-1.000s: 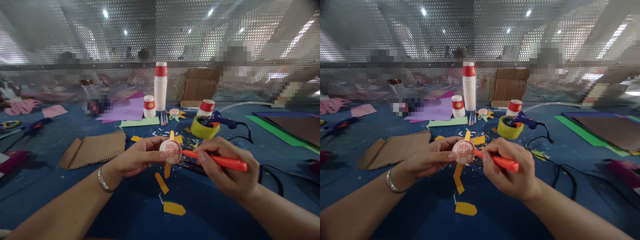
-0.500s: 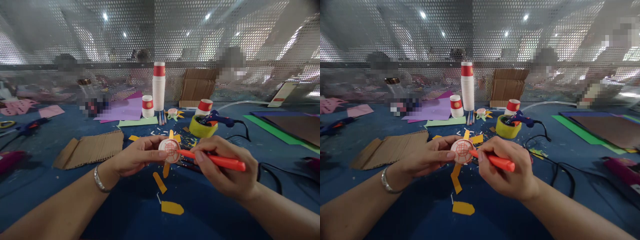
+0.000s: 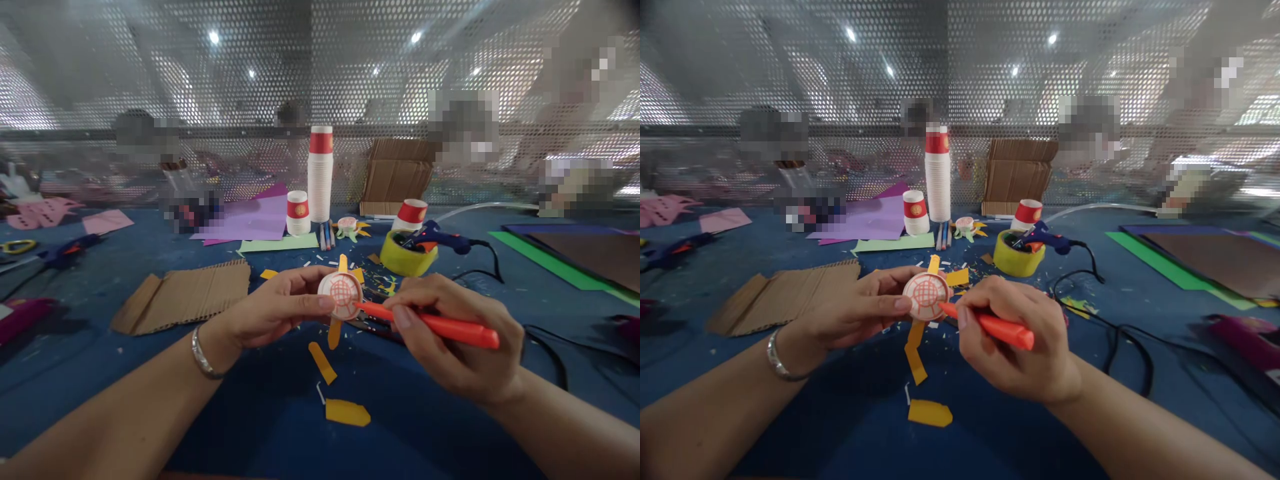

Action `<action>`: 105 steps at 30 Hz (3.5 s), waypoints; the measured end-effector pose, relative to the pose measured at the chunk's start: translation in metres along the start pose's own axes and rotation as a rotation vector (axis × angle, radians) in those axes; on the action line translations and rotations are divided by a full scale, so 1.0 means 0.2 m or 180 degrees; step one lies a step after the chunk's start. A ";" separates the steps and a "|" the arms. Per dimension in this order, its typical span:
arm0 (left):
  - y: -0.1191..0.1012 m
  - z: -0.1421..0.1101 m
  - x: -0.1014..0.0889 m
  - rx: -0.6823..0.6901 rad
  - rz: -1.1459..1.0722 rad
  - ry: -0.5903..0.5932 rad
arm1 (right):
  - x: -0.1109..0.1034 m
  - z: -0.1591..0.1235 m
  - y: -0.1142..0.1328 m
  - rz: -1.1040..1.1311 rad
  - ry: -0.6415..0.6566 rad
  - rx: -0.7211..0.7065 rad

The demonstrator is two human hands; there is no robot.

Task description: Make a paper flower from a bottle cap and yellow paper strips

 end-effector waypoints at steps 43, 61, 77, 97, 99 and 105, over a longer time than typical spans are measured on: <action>0.00 -0.01 0.01 0.0215 0.0196 0.0016 | 0.01 0.00 0.00 -0.0072 0.0014 0.0032; 0.00 0.00 0.01 0.0150 0.0190 -0.0002 | 0.01 -0.01 0.00 0.0137 0.0111 -0.0061; 0.00 -0.01 0.03 0.0115 0.0246 0.0064 | 0.01 0.00 0.01 0.0170 0.0130 -0.0080; 0.00 -0.01 0.00 0.0302 0.0198 0.0010 | 0.01 -0.01 0.01 0.0074 -0.0063 0.0030; 0.01 -0.01 0.00 0.0292 0.0174 -0.0018 | 0.01 -0.01 0.00 0.0052 -0.0049 0.0034; 0.01 -0.01 0.01 0.0314 0.0225 -0.0160 | 0.02 0.00 0.01 0.0044 0.0040 0.0058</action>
Point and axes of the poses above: each hand's wrist, its own z-axis towards the middle knuckle, its own x-axis out of the palm, y = z × x, the point moved 2 cm from there along z, towards the middle knuckle, and after that the axes turned 4 degrees about -x, right-handed, at the moved point
